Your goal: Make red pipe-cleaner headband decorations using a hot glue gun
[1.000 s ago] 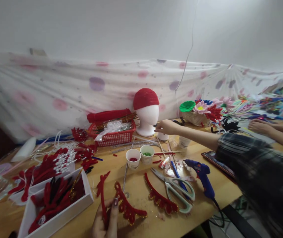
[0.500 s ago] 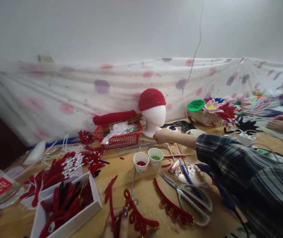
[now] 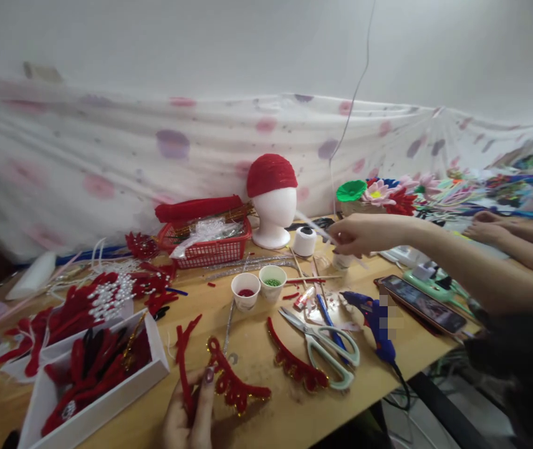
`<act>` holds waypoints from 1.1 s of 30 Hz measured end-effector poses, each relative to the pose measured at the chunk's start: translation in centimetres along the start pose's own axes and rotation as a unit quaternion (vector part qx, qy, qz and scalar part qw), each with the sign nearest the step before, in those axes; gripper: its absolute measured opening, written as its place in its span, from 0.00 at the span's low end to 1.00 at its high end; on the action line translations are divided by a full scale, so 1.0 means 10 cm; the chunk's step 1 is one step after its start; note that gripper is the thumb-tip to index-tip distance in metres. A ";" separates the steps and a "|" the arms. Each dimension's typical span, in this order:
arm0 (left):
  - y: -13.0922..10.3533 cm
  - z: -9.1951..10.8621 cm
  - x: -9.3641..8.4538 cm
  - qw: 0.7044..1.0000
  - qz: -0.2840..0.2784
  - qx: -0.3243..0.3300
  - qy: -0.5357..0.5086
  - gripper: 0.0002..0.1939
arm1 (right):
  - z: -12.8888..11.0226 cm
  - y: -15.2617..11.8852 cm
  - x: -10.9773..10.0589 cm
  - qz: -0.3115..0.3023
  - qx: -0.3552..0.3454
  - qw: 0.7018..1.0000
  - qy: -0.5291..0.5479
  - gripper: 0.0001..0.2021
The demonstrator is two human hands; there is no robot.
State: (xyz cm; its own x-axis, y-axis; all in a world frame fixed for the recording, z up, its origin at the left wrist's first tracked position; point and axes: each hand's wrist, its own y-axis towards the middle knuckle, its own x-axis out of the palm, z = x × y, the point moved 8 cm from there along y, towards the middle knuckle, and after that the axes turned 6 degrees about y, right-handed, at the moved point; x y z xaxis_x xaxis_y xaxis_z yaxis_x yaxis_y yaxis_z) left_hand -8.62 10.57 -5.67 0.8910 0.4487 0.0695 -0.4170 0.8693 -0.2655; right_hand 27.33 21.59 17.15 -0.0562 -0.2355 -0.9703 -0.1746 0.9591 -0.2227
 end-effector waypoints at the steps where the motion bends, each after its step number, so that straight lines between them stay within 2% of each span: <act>1: 0.02 -0.03 0.00 1.000 -0.011 -0.019 0.001 0.39 | 0.02 -0.20 -0.07 0.048 -0.014 0.998 0.041 0.11; 2: 0.05 -0.05 -0.02 1.000 -0.017 -0.027 0.002 0.39 | 0.01 -0.42 -0.23 0.167 -0.064 0.973 0.148 0.13; 4: 0.09 -0.07 -0.04 0.999 -0.021 -0.026 -0.002 0.39 | 0.07 -0.79 -0.24 0.292 -0.077 0.928 0.219 0.17; 5: 0.10 -0.06 -0.05 1.000 -0.022 -0.021 -0.005 0.38 | 0.17 -1.02 -0.25 0.418 -0.069 0.851 0.309 0.18; 6: 0.11 -0.06 -0.05 1.000 -0.024 -0.017 -0.008 0.38 | 0.22 -1.18 -0.14 0.491 -0.054 0.802 0.337 0.18; 9: 0.11 -0.05 -0.07 1.000 -0.018 -0.015 -0.016 0.36 | 0.23 -1.41 0.41 0.614 -0.004 0.696 0.373 0.20; 10: 0.11 -0.04 -0.07 1.000 -0.015 -0.014 -0.020 0.35 | 0.29 -1.53 0.66 0.685 0.057 0.612 0.391 0.21; 11: 0.10 -0.03 -0.08 1.000 -0.012 -0.013 -0.024 0.34 | 0.28 -1.59 0.87 0.728 0.090 0.563 0.381 0.23; 13: 0.09 0.00 -0.07 1.000 -0.009 -0.010 -0.028 0.34 | 0.23 -1.66 1.24 0.784 0.139 0.493 0.350 0.26; 14: 0.09 0.02 -0.07 1.000 -0.008 -0.006 -0.029 0.33 | 0.22 -1.67 1.37 0.795 0.159 0.476 0.340 0.27; 17: 0.07 0.04 -0.08 1.000 -0.007 -0.008 -0.026 0.32 | 0.27 -1.63 1.61 0.800 0.206 0.456 0.330 0.27; 20: 0.08 0.04 -0.10 0.999 0.002 -0.017 -0.028 0.33 | 0.34 -1.58 1.66 0.787 0.232 0.462 0.335 0.27; 30: 0.05 0.04 -0.10 1.000 -0.002 -0.012 -0.013 0.32 | 0.36 -1.51 1.68 0.746 0.279 0.543 0.267 0.29; 33: 0.05 0.03 -0.09 1.000 -0.013 -0.010 -0.013 0.32 | 0.36 -1.50 1.63 0.733 0.279 0.568 0.249 0.29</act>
State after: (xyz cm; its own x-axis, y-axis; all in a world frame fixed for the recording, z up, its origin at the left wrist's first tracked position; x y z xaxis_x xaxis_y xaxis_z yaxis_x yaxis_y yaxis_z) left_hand -9.71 10.64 -5.57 0.8961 0.4322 0.1013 -0.3907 0.8761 -0.2825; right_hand 32.62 3.97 4.31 -0.0350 0.9988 -0.0339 0.7498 0.0486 0.6599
